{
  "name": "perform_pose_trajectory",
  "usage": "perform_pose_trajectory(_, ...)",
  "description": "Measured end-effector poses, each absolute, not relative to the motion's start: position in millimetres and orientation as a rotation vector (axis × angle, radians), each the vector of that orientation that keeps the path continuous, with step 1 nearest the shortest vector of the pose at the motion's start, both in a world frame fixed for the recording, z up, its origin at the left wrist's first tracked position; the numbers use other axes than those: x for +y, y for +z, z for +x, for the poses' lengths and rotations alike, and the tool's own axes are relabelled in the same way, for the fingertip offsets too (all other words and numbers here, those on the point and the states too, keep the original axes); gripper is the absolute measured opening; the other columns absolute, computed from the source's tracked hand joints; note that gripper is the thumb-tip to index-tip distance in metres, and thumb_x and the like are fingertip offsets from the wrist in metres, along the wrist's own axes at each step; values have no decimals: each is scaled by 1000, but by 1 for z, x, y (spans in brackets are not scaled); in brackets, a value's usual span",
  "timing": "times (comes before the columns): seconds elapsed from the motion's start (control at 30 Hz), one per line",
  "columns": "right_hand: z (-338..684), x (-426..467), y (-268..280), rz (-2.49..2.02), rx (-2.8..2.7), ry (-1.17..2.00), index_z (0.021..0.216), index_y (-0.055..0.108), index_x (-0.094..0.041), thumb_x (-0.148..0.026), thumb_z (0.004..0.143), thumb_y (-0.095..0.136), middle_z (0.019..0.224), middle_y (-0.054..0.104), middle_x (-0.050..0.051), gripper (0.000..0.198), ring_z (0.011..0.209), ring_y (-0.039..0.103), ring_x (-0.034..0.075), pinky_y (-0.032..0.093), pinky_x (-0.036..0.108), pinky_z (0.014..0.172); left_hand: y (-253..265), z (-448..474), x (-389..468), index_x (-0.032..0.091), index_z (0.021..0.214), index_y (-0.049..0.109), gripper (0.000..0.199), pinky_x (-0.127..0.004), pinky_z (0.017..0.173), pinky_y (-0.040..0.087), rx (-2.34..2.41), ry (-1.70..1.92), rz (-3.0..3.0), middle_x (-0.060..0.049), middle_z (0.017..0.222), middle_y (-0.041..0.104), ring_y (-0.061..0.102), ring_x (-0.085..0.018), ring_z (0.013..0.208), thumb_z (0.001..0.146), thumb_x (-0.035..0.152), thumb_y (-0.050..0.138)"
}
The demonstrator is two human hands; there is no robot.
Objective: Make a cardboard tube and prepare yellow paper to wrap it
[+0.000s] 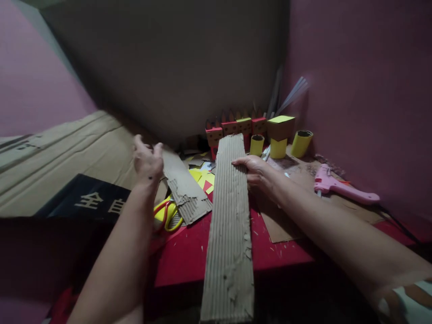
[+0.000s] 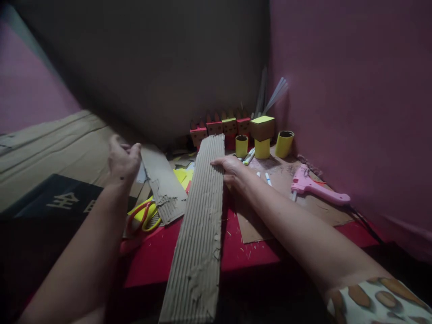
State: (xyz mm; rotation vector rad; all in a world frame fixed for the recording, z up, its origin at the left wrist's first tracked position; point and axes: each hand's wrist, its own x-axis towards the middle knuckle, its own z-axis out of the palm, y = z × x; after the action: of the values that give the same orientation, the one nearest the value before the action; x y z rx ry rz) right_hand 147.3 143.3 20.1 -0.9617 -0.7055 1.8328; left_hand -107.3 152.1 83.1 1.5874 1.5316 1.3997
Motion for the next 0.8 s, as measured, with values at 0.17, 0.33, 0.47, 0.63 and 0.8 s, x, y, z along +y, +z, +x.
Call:
perform_pose_trajectory(0.17,143,151,14,-847,-618,1742,70,54,-15,-4,81,48,56,56,-1,17,57,56,12,51,27,68,41,-40,114,12,77,65,26,-25,48,46,1227,807,1348,-7,67,66,59,-14,53,66,34,74)
perform_pose_trajectory(0.33,138,140,5,-730,-680,1742,79,59,-15,-11,80,55,57,60,0,6,60,59,14,50,29,69,12,-17,97,10,81,68,25,-31,62,53,1126,786,1195,-10,73,72,66,-19,62,63,27,73)
perform_pose_trajectory(0.47,130,116,1,-646,-906,1923,92,63,-14,-4,67,60,65,65,2,27,58,60,15,49,29,66,9,-22,99,12,96,66,33,-30,67,54,1066,1099,1105,-7,79,73,68,-19,68,68,27,71)
perform_pose_trajectory(0.63,121,98,-7,-751,-1025,2152,94,62,-12,-6,68,62,69,66,4,27,59,62,16,52,32,67,12,-39,103,14,100,63,33,-34,72,56,1069,1340,1071,-8,93,73,69,-23,83,71,28,68)
perform_pose_trajectory(0.8,120,96,-16,-817,-1092,2249,88,63,-10,-9,70,63,73,67,7,18,64,65,18,53,35,68,16,-62,122,15,84,63,14,-35,71,58,1063,1359,895,-7,82,71,68,-23,81,74,24,62)
